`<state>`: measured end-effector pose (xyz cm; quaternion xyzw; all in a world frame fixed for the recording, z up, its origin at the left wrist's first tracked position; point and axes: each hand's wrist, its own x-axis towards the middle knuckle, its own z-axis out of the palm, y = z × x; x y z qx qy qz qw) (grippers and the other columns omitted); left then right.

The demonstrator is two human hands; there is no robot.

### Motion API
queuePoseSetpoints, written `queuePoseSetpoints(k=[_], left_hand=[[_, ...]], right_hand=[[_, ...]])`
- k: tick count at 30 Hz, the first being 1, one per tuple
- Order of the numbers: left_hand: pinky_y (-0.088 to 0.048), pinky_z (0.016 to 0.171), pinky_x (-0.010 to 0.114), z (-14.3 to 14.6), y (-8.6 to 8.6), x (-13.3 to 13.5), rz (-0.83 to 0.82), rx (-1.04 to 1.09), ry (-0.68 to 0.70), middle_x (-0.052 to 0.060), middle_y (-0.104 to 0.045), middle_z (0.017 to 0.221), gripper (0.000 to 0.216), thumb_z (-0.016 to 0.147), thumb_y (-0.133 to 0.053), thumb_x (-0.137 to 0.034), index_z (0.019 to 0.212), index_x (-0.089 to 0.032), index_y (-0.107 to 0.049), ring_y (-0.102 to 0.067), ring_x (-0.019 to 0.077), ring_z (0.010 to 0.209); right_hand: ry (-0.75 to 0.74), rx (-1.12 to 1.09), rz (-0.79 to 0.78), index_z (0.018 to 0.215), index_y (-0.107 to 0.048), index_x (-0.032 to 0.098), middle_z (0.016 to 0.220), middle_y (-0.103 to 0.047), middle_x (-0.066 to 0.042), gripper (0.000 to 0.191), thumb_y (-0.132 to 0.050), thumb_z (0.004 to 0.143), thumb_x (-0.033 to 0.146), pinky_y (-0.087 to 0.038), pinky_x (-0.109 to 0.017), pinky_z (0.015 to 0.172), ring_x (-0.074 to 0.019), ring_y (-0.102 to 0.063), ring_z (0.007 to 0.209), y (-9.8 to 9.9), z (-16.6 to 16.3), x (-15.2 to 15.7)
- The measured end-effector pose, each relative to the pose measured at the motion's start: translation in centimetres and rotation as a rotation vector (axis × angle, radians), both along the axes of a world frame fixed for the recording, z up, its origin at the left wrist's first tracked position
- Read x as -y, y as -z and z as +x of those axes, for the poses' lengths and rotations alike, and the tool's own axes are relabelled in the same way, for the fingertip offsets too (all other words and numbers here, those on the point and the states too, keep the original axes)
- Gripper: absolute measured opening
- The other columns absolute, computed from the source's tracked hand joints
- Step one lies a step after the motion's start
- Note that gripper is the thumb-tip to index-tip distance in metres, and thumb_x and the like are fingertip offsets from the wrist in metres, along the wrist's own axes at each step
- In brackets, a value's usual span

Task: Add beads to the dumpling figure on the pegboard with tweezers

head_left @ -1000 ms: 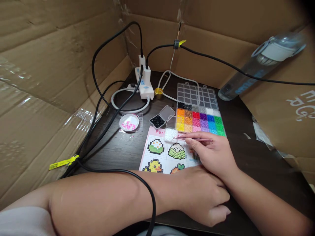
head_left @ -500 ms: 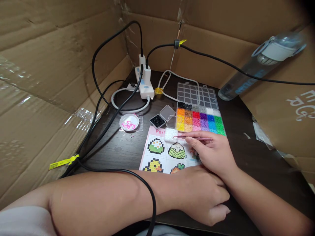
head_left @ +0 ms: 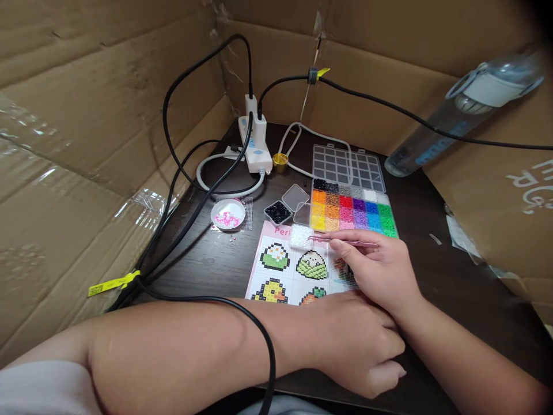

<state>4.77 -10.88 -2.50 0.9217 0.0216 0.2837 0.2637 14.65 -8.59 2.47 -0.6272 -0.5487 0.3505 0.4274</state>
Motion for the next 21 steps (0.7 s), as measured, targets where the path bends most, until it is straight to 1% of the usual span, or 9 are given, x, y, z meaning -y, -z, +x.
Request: queuePoseSetpoints(k=[6,11,14,16,21], left_hand=[[-0.047,0.063,0.031,-0.05,0.09,0.18,0.008,0.014,-0.024,0.003,-0.070,0.071,0.030,0.085,-0.057,-0.035,0.074,-0.013,-0.075,-0.058,0.0155,0.066],[-0.047,0.062,0.031,-0.04,0.18,0.17,0.013,0.047,-0.032,0.002,-0.070,0.069,0.029,0.084,-0.058,-0.034,0.073,-0.013,-0.075,-0.056,0.0151,0.063],[-0.048,0.063,0.031,-0.05,0.20,0.17,0.020,0.066,-0.035,0.003,-0.069,0.069,0.028,0.084,-0.059,-0.034,0.073,-0.013,-0.075,-0.056,0.0152,0.063],[-0.048,0.063,0.031,-0.04,0.21,0.17,0.025,0.075,-0.035,0.003,-0.069,0.068,0.028,0.084,-0.059,-0.033,0.072,-0.013,-0.074,-0.056,0.0153,0.063],[-0.048,0.063,0.031,-0.03,0.22,0.14,0.022,0.067,-0.042,0.002,-0.069,0.069,0.028,0.084,-0.059,-0.034,0.073,-0.014,-0.075,-0.056,0.0155,0.063]], right_hand=[[-0.003,0.004,-0.015,0.085,-0.082,0.025,0.088,-0.081,-0.004,0.010,-0.073,0.080,0.026,-0.065,-0.030,0.067,-0.0209,-0.077,0.079,0.08,0.13,0.02],[-0.007,-0.014,-0.017,0.085,-0.081,0.024,0.089,-0.081,-0.004,0.009,-0.073,0.080,0.025,-0.065,-0.031,0.071,-0.0209,-0.078,0.082,0.25,0.12,-0.14],[-0.005,-0.014,-0.006,0.084,-0.081,0.024,0.089,-0.081,-0.004,0.009,-0.074,0.079,0.026,-0.065,-0.031,0.071,-0.0207,-0.077,0.082,0.35,0.06,-0.19],[0.001,-0.012,-0.002,0.084,-0.081,0.025,0.088,-0.081,-0.004,0.009,-0.074,0.079,0.026,-0.064,-0.029,0.068,-0.0201,-0.077,0.080,0.38,0.03,-0.18],[0.010,-0.003,-0.020,0.084,-0.082,0.024,0.083,-0.081,-0.005,0.010,-0.074,0.079,0.027,-0.059,-0.026,0.053,-0.0192,-0.075,0.070,0.30,0.07,-0.16]])
